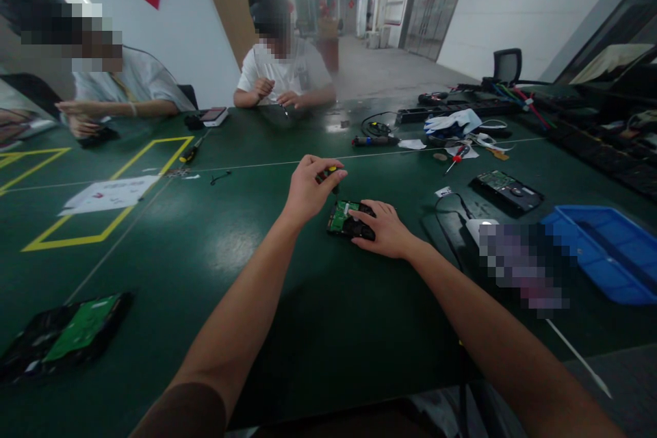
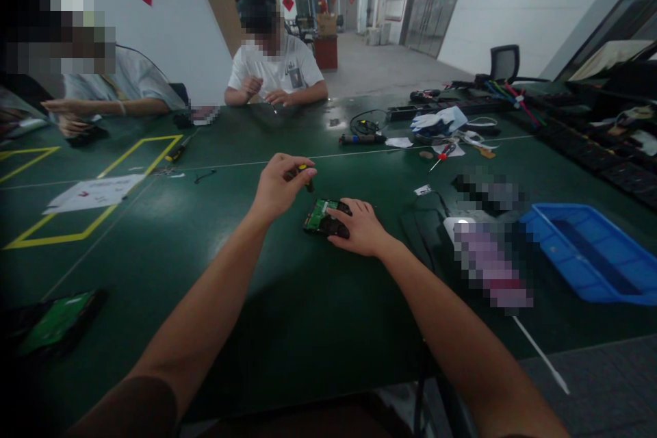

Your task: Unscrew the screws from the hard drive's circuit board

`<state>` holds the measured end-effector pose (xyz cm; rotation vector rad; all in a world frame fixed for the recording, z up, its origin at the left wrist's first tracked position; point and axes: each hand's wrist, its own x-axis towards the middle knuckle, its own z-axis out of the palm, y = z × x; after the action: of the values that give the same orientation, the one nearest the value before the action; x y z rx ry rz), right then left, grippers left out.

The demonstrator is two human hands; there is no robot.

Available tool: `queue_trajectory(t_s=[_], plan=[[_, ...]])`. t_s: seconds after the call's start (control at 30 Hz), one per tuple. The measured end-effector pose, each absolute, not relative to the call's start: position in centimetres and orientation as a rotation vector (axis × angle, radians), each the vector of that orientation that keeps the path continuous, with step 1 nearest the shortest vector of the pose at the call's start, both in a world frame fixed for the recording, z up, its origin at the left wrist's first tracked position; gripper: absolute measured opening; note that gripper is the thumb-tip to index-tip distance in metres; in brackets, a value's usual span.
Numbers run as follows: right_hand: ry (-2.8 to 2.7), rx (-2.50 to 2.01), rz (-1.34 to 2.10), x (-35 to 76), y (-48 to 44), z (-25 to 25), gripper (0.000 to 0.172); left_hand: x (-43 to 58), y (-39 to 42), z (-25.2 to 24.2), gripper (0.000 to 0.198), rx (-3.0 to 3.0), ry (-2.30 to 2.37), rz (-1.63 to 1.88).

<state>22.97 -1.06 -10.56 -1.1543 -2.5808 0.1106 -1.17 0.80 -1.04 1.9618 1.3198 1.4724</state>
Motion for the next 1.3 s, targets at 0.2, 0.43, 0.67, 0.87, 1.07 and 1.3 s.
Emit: queue_trajectory(t_s=[0.2,0.43,0.67,0.87,1.07,1.3], plan=[[-2.582,-1.153,0.1,23.0,-1.0,-10.6,0.071,-1.6,0.9,-1.1,0.024,2.096,1.268,1.444],[-2.583,-1.148,0.093,23.0,-1.1,-10.6,0.071,-1.8,1.6,-1.8,0.034,1.905,1.134,1.356],[-2.578,-1.147,0.085,23.0,-1.2,-10.4,0.07,-0.6,1.2,-1.6,0.033,1.664,0.953,1.394],[-2.579,-1.138,0.093,22.9,-1.1,-10.5,0.069,-0.5,1.1,-1.3,0.026,1.575,1.02,1.409],[-2.579,-1.132,0.086,23.0,-1.1,-10.4,0.069,-0.6,1.0,-1.2,0.025,1.586,1.001,1.398],[-2.583,-1.131,0.096,23.0,-1.0,-10.4,0.068,-0.5,0.9,-0.9,0.033,1.335,0.954,1.359]])
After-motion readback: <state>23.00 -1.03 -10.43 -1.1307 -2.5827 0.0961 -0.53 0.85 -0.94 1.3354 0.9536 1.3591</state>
